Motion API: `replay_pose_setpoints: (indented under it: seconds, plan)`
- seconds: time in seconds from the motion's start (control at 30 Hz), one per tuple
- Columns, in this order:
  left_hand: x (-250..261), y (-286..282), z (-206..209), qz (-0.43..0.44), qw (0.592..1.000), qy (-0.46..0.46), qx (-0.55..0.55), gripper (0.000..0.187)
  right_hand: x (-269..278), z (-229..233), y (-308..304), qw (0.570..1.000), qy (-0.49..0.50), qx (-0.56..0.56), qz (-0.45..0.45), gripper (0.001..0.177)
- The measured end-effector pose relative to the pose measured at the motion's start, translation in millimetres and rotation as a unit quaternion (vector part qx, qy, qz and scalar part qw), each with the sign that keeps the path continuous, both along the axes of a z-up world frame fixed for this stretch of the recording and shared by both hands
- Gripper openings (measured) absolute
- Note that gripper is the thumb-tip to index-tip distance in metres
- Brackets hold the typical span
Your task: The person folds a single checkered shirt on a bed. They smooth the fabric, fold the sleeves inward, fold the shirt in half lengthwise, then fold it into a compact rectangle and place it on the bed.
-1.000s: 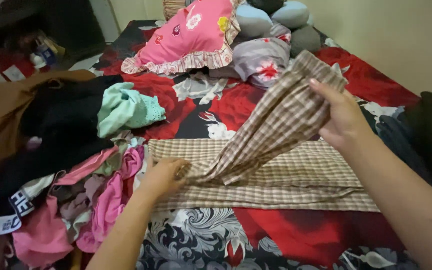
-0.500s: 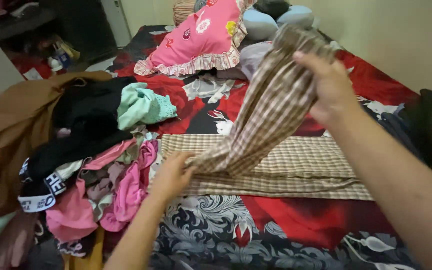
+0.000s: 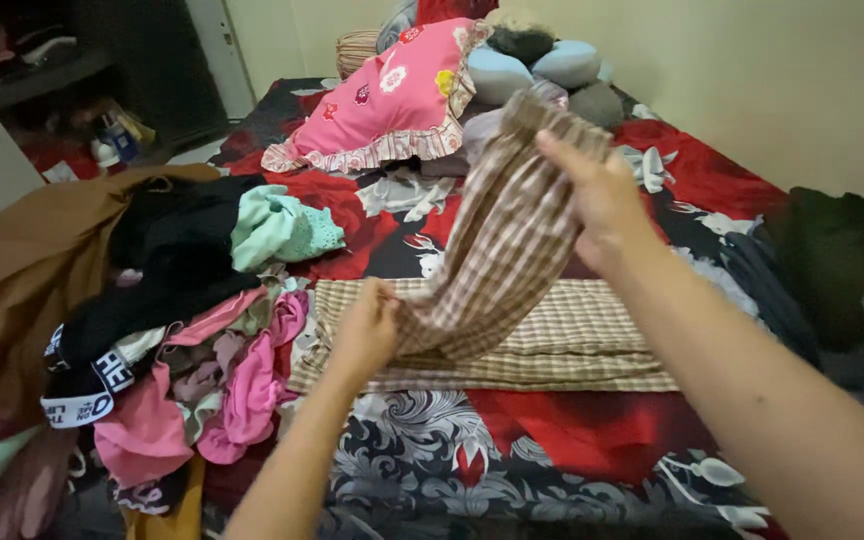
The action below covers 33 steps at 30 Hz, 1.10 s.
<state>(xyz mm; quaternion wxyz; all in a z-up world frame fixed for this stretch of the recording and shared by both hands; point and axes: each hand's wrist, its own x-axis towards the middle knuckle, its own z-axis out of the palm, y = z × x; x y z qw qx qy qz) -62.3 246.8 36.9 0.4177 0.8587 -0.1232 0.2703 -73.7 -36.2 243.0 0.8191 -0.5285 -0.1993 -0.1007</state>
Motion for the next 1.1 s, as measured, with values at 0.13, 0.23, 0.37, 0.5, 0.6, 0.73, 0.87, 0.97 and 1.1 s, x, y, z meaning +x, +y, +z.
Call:
replay_pose_setpoints:
  seconds: [0.13, 0.23, 0.37, 0.5, 0.6, 0.73, 0.87, 0.97, 1.1]
  plan:
    - [-1, 22, 14, 0.008, 0.998, -0.006, -0.056, 0.018, 11, 0, -42, 0.998, 0.015, -0.005, -0.066, 0.024]
    - [-5, 34, 27, -0.136, 0.969, 0.091, -0.186, 0.027, 4, 5, -57, 0.998, 0.020, -0.011, -0.057, 0.024]
    - [-25, 43, 44, -0.173, 0.973, 0.153, -0.017, 0.028, -1, 4, -64, 0.998, 0.048, -0.025, -0.016, 0.021]
    - [-14, 63, 14, -0.201, 0.925, 0.307, 0.101, 0.027, 12, -14, -73, 0.998, 0.067, -0.007, -0.011, 0.018]
    - [1, 81, -14, -0.129, 0.907, 0.306, 0.259, 0.037, 36, -42, -96, 0.995, 0.095, -0.003, -0.021, 0.017]
    - [36, 94, -31, -0.189, 0.938, 0.278, 0.087, 0.024, 83, -98, -148, 0.994, 0.097, -0.002, -0.051, 0.018]
    - [48, 67, 13, -0.137, 0.947, 0.288, -0.017, 0.035, 96, -127, -173, 0.986, 0.146, 0.058, -0.061, 0.023]
    - [68, 43, 21, -0.125, 0.961, 0.244, -0.015, 0.035, 101, -158, -185, 0.970, 0.205, 0.084, -0.103, 0.026]
    - [93, 41, -3, -0.072, 0.936, 0.271, 0.212, 0.043, 139, -266, -248, 0.887, 0.408, -0.043, -0.211, 0.024]
